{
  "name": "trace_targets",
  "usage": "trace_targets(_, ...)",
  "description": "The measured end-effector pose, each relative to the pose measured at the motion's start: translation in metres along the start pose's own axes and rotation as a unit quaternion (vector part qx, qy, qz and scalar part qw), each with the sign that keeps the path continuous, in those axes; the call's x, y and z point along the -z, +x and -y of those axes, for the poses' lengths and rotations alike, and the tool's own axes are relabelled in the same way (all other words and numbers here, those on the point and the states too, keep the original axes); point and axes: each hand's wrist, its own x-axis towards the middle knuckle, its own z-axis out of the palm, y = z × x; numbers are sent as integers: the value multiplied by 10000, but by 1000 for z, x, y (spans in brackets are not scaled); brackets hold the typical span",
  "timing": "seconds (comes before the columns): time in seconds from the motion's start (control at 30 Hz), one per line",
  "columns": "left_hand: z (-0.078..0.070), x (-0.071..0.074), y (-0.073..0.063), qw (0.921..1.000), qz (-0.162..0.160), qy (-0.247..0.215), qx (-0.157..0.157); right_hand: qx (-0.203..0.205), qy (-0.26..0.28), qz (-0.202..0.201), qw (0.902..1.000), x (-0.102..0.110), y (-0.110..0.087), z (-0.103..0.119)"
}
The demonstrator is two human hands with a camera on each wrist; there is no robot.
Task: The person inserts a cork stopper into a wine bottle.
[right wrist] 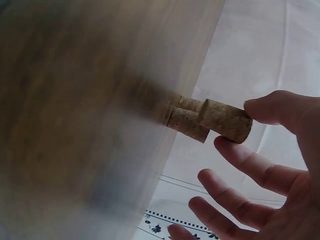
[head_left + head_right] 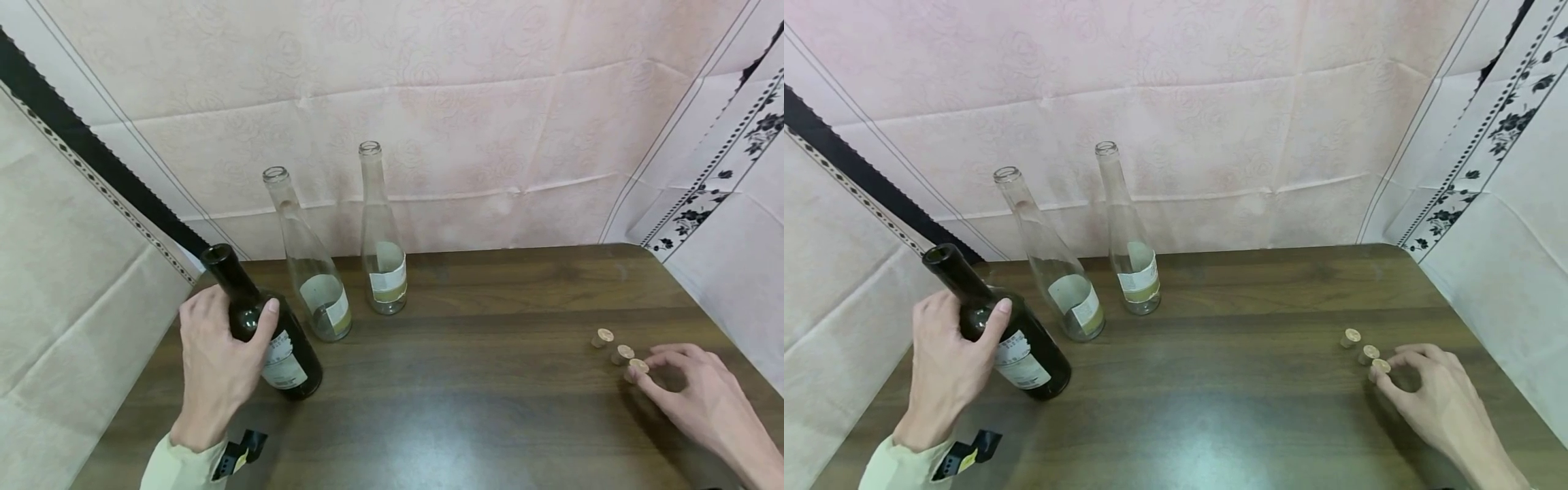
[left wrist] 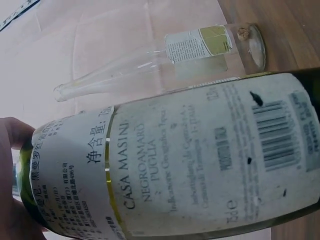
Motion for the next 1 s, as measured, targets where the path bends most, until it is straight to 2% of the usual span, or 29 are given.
trace_targets(0.3,-5,0,-5,9996,24,9,-286,148,229,-658,9975,4,11,19)
trace_targets(0.7,-14,-3,-10,9977,43,163,-662,551,613,-1192,9894,6,23,39)
trace_targets(0.83,-18,-5,-12,9977,102,133,-662,669,728,-1305,9865,6,26,50)
trace_targets(1.0,-24,-9,-15,9974,105,109,-703,623,841,-1313,9858,10,29,65)
